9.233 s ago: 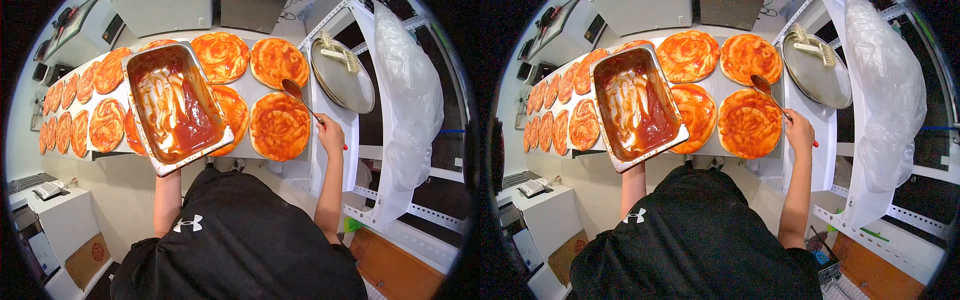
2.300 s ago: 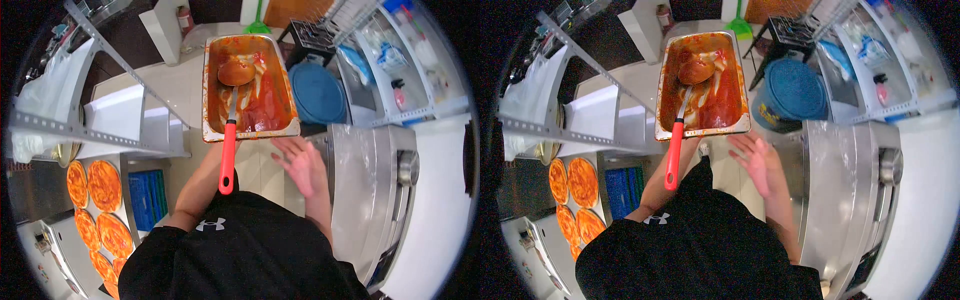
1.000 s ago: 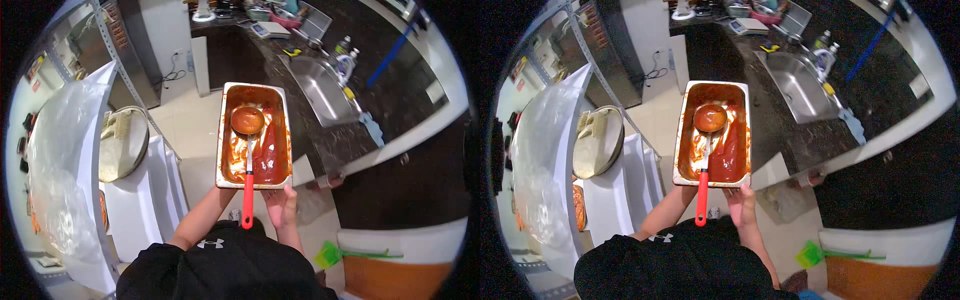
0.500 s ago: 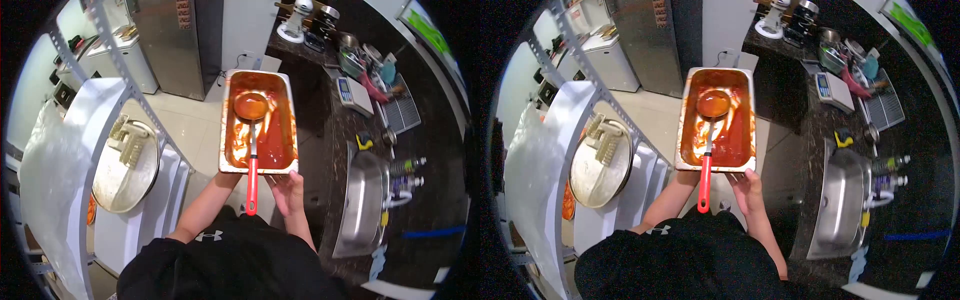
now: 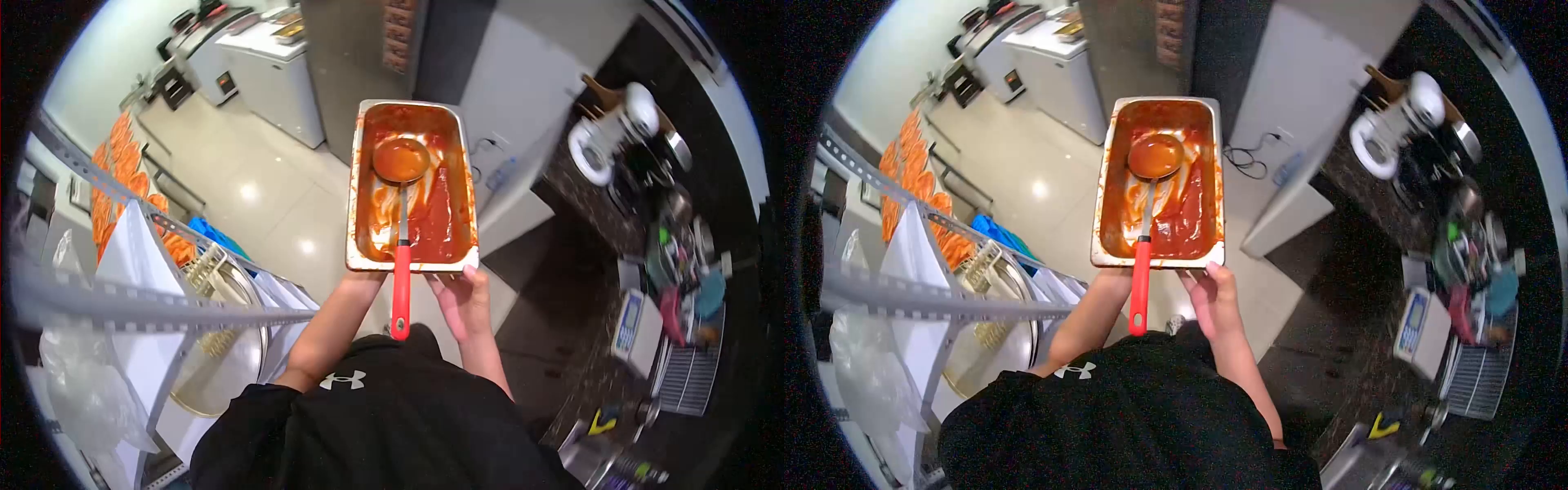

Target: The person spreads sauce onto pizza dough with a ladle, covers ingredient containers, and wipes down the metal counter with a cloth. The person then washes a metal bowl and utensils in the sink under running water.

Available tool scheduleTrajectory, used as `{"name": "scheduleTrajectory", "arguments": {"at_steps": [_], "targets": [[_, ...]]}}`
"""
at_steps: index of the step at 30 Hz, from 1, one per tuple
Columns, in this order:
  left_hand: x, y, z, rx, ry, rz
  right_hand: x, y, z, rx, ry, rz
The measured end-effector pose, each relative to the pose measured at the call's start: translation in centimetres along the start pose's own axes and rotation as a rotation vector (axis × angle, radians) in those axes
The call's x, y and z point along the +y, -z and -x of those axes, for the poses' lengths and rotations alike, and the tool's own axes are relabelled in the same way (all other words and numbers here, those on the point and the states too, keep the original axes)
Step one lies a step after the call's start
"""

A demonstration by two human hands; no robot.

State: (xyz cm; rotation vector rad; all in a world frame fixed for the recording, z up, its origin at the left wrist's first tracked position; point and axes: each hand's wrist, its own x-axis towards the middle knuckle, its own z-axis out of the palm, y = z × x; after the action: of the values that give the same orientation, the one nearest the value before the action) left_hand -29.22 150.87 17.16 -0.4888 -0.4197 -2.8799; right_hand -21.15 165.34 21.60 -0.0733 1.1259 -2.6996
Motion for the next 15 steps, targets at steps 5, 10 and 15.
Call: {"name": "scheduleTrajectory", "arguments": {"at_steps": [5, 10, 15], "targets": [[3.1, 3.8, -15.7, -0.076, -0.047, 0.107, -1.6, -3.2, -17.2, -0.109, -0.098, 0.008], [8.2, 11.2, -28.0, -0.122, -0.274, 0.045, 2.0, -5.9, -33.8, -0.252, -0.239, 0.048], [17.1, 15.4, -37.8, 0.177, -0.439, -0.077, 6.7, -12.8, -48.7, -0.382, -0.441, 0.095]]}}
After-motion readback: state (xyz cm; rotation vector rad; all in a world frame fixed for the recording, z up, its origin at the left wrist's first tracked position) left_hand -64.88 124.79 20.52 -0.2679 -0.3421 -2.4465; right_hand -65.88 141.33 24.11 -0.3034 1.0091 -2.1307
